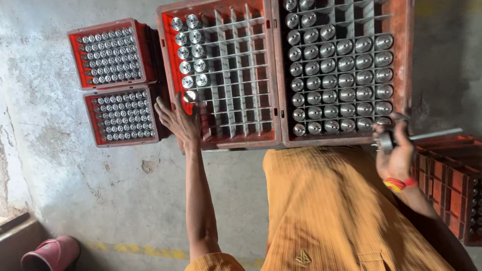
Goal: The person picks metal cup-shaped components from divider trays and places them into a handheld tool, pressing them one at a time, then arranges the finished parts into the tray compartments. The person occasionally lifts and repositions a full tray of parts on the floor.
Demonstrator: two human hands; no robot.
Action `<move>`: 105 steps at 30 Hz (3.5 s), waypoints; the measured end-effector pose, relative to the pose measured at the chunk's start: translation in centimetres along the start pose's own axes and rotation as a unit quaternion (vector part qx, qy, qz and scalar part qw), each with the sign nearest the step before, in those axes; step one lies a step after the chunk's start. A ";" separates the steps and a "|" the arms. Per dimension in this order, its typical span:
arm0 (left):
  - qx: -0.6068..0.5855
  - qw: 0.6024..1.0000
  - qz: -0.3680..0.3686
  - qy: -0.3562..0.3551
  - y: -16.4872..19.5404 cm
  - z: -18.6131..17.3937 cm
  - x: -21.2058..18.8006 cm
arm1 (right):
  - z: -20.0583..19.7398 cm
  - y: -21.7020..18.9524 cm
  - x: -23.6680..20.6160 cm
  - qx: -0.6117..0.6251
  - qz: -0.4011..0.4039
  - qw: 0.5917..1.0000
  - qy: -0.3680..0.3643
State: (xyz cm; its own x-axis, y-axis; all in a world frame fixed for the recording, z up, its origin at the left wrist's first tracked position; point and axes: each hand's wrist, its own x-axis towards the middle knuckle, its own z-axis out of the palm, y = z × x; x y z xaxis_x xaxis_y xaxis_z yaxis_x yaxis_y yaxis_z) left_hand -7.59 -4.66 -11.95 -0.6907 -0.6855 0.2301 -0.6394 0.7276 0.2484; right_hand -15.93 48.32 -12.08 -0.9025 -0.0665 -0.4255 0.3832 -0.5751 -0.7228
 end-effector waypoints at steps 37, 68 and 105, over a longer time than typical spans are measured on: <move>-0.376 0.785 0.133 -0.473 26.9 -2.7 -18.8 | 7.5 -0.7 -1.1 -0.142 -0.019 0.957 -0.253; -0.193 0.978 0.037 -0.074 9.8 -0.2 -0.3 | -2.7 -0.5 -2.0 -0.087 -0.100 0.991 0.029; -0.346 0.865 -0.019 -0.363 24.5 -6.9 -17.7 | 12.7 -0.1 -2.0 -0.106 0.036 0.977 -0.179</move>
State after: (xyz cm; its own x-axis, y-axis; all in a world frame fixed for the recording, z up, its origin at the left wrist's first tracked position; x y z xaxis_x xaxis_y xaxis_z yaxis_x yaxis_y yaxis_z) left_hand -8.70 25.11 -3.49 -0.8648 -0.3297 -0.3787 -0.4836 0.3436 0.8050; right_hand -16.69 38.21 -4.26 -0.8684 -0.4035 -0.2882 0.4454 -0.3794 -0.8110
